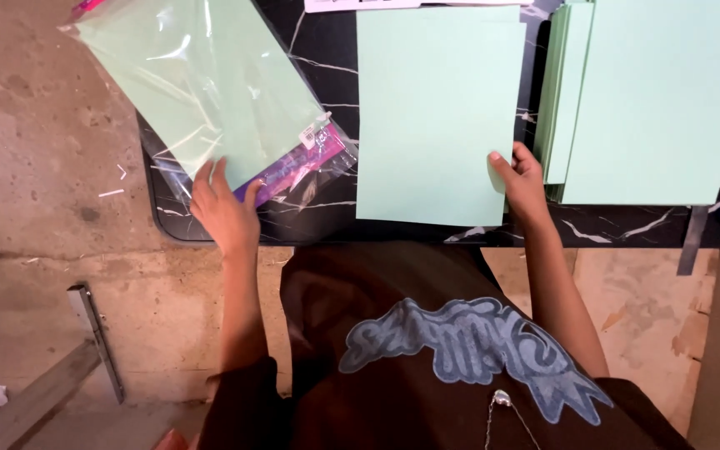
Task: The person stacks sheets of green paper on a table by hand, taking them from one pile and placing them onto another.
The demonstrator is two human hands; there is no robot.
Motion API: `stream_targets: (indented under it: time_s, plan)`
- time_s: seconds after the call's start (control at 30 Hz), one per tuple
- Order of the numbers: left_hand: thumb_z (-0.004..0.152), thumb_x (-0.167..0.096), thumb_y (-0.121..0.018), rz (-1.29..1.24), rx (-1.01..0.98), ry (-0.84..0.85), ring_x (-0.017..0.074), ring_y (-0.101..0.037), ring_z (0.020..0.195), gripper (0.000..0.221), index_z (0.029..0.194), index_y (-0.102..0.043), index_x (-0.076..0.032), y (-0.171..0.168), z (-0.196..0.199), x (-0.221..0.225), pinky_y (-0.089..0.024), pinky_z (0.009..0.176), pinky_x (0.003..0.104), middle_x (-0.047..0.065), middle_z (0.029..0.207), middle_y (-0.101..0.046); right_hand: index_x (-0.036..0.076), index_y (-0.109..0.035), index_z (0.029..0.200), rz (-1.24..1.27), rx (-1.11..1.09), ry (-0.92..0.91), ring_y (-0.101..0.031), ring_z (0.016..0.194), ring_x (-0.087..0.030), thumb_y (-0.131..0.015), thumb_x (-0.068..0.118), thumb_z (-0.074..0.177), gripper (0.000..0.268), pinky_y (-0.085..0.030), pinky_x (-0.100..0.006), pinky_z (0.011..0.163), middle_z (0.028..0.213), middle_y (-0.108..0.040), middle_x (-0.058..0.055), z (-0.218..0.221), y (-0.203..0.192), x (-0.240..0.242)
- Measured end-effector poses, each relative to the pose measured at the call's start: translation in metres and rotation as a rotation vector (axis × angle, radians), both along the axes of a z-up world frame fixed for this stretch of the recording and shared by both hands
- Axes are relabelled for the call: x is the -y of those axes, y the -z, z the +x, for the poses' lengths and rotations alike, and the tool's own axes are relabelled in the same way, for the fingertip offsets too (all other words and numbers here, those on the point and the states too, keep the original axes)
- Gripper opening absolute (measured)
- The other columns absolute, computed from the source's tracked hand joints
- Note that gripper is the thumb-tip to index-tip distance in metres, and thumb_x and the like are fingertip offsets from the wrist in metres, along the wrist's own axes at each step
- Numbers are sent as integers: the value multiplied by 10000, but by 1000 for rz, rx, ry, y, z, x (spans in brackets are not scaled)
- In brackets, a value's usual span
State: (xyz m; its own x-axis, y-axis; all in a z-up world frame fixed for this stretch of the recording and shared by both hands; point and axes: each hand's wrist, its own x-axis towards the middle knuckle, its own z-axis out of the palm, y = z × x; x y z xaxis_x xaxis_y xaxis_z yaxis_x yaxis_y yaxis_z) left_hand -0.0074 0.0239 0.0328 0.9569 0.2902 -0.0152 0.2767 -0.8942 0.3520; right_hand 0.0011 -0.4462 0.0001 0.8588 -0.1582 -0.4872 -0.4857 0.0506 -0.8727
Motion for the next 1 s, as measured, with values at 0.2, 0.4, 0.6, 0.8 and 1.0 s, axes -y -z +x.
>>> stream_targets:
  time_s: [0.2, 0.4, 0.6, 0.8, 1.0]
  plan:
    - [1109, -246, -619, 295, 75, 241, 296, -360, 1567, 568, 1651, -469, -168, 45, 1, -5, -244, 1249, 558, 10, 1681, -439, 65, -638, 1190, -5, 4, 10, -626, 813, -46, -665, 179, 1031, 198, -508, -220, 719, 953, -699, 13, 0, 13, 6]
    - [934, -337, -768, 157, 140, 210, 379, -388, 1447, 511, 1414, -678, -189, 21, 1, 5, -269, 1139, 590, 140, 1579, -470, 55, -636, 1193, 20, 27, -10, -617, 821, -45, -662, 181, 1050, 193, -498, -218, 721, 970, -696, 8, -2, 16, 8]
    - [991, -275, -797, 208, 287, 309, 307, -509, 1405, 133, 1070, -831, -174, 3, 4, 1, -324, 1183, 515, 42, 1435, -643, 61, -627, 1184, 20, 22, -3, -641, 846, -47, -657, 188, 1039, 195, -519, -222, 740, 999, -708, 6, 0, 5, 2]
    - [904, -212, -735, -364, -345, 438, 223, -689, 1076, 104, 942, -815, -155, -156, 1, 22, -475, 1037, 375, 52, 1121, -755, 57, -615, 1168, 36, 19, -15, -645, 858, -51, -647, 191, 1059, 176, -528, -228, 750, 998, -704, 6, 0, 3, 2]
    - [931, -255, -696, -1035, -527, 1074, 92, -761, 881, 107, 957, -716, -153, -241, 57, 55, -565, 807, 321, -40, 925, -787, 62, -603, 1195, 106, 12, -28, -652, 960, -95, -610, 83, 1000, 196, -539, -269, 837, 1089, -693, -34, 0, -3, 5]
